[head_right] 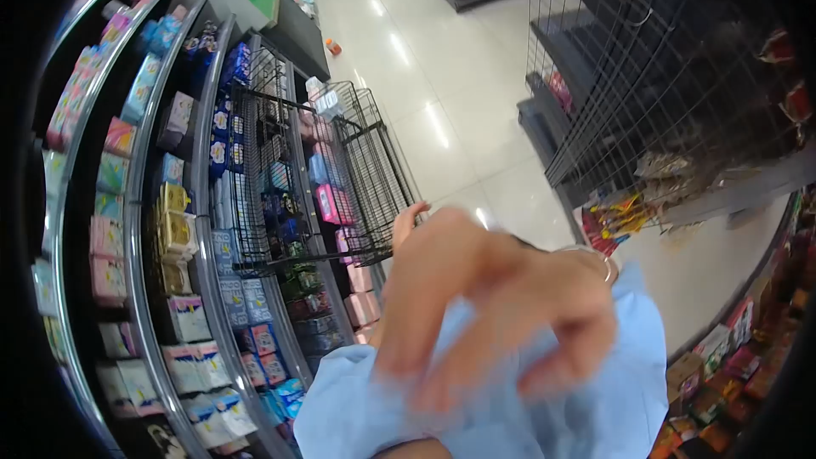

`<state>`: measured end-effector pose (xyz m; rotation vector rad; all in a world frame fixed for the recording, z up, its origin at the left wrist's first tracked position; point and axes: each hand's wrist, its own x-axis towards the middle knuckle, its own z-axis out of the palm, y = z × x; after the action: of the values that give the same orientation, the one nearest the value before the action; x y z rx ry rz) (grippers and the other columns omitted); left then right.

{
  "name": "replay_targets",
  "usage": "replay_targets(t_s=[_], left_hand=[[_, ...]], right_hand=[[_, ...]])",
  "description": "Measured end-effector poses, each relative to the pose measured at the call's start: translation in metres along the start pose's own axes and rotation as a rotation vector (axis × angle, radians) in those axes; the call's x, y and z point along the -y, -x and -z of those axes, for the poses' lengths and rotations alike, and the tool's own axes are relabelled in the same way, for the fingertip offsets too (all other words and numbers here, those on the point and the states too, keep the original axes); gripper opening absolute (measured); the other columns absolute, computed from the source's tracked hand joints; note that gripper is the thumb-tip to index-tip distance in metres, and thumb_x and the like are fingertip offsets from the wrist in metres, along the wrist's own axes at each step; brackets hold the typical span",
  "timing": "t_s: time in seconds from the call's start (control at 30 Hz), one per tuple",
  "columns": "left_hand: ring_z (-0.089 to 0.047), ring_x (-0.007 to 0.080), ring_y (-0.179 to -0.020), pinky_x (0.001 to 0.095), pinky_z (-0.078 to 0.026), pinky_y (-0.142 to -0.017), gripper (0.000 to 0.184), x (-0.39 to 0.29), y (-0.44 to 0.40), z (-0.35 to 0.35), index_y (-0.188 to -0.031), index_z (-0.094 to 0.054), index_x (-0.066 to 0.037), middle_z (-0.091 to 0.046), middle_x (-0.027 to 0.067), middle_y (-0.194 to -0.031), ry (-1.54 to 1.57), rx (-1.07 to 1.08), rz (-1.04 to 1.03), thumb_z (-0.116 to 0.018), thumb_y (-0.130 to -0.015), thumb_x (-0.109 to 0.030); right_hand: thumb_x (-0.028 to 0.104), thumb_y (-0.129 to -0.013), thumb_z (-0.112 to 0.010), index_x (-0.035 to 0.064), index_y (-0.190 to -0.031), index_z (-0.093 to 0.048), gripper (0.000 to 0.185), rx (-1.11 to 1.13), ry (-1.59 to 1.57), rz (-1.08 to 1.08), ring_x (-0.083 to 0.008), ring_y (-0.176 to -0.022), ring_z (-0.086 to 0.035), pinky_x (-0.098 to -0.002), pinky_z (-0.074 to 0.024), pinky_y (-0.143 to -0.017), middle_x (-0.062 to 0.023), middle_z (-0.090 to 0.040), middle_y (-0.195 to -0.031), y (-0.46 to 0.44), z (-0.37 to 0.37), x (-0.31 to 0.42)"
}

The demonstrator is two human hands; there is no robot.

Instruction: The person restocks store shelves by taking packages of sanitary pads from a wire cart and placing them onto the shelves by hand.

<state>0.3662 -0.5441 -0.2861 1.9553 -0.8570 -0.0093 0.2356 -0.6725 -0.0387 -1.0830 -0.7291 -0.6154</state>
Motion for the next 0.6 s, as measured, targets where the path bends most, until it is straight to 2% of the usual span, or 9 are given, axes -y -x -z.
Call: replay_targets(t_s=[0.13, 0.23, 0.27, 0.4, 0.5, 0.53, 0.6], left_hand=[[-0.055, 0.032, -0.104, 0.0399, -0.041, -0.092, 0.026, 0.001, -0.024, -0.036, -0.107, -0.059, -0.001, -0.062, 0.014, -0.106, 0.099, 0.129, 0.016, -0.061, -0.082, -0.007], [-0.058, 0.0274, -0.103, 0.0358, -0.042, -0.092, 0.025, 0.026, -0.046, -0.063, -0.106, -0.062, -0.004, -0.065, 0.0096, -0.102, 0.17, 0.212, 0.182, -0.063, -0.082, -0.01], [-0.055, 0.0318, -0.104, 0.039, -0.042, -0.092, 0.024, 0.036, -0.061, -0.069, -0.106, -0.06, -0.003, -0.063, 0.0134, -0.103, 0.217, 0.258, 0.256, -0.061, -0.083, -0.008], [-0.055, 0.0326, -0.105, 0.0403, -0.042, -0.092, 0.021, 0.054, -0.152, -0.075, -0.104, -0.059, -0.002, -0.062, 0.014, -0.104, -0.011, 0.091, 0.224, -0.059, -0.084, -0.007], [-0.057, 0.0303, -0.103, 0.0382, -0.043, -0.092, 0.02, 0.054, -0.22, -0.072, -0.103, -0.06, -0.002, -0.063, 0.0125, -0.103, -0.121, -0.041, 0.202, -0.06, -0.084, -0.007], [-0.056, 0.0309, -0.104, 0.0387, -0.042, -0.092, 0.02, 0.057, -0.237, -0.072, -0.104, -0.06, -0.001, -0.062, 0.0134, -0.104, -0.12, -0.061, 0.228, -0.059, -0.084, -0.008], [-0.054, 0.0327, -0.107, 0.0408, -0.041, -0.093, 0.021, 0.063, -0.265, -0.073, -0.105, -0.059, -0.002, -0.061, 0.0147, -0.106, -0.149, -0.097, 0.275, -0.058, -0.085, -0.008]], right_hand=[[0.016, -0.09, -0.055, 0.0155, -0.09, -0.063, 0.008, -0.021, -0.128, 0.091, -0.0225, -0.094, -0.052, -0.0464, -0.0421, -0.086, -0.0024, -0.055, -0.099, -0.048, 0.046, -0.023], [0.013, -0.089, -0.054, 0.0141, -0.088, -0.064, 0.01, -0.026, -0.207, 0.099, -0.02, -0.09, -0.054, -0.0461, -0.0426, -0.085, -0.0015, -0.057, -0.097, -0.079, 0.096, -0.046], [0.011, -0.088, -0.053, 0.0137, -0.088, -0.064, 0.011, -0.025, -0.233, 0.103, -0.0192, -0.089, -0.055, -0.046, -0.0428, -0.084, -0.0013, -0.058, -0.096, -0.089, 0.114, -0.053], [0.007, -0.087, -0.052, 0.0118, -0.085, -0.065, 0.015, -0.041, -0.362, 0.129, -0.0158, -0.084, -0.059, -0.0455, -0.0435, -0.083, -0.0002, -0.061, -0.092, -0.133, 0.186, -0.076], [0.003, -0.086, -0.051, 0.0105, -0.083, -0.066, 0.017, -0.144, -0.446, 0.215, -0.0133, -0.081, -0.061, -0.0451, -0.044, -0.082, 0.0006, -0.062, -0.09, -0.163, 0.228, -0.093], [0.004, -0.086, -0.051, 0.0111, -0.082, -0.066, 0.017, 0.073, -0.464, 0.048, -0.014, -0.078, -0.061, -0.0457, -0.0438, -0.081, 0.0011, -0.063, -0.086, -0.17, 0.269, -0.083], [0.004, -0.086, -0.051, 0.011, -0.083, -0.064, 0.015, 0.086, -0.54, 0.043, -0.0146, -0.079, -0.06, -0.0443, -0.0434, -0.081, 0.0002, -0.062, -0.087, -0.194, 0.293, -0.1]])
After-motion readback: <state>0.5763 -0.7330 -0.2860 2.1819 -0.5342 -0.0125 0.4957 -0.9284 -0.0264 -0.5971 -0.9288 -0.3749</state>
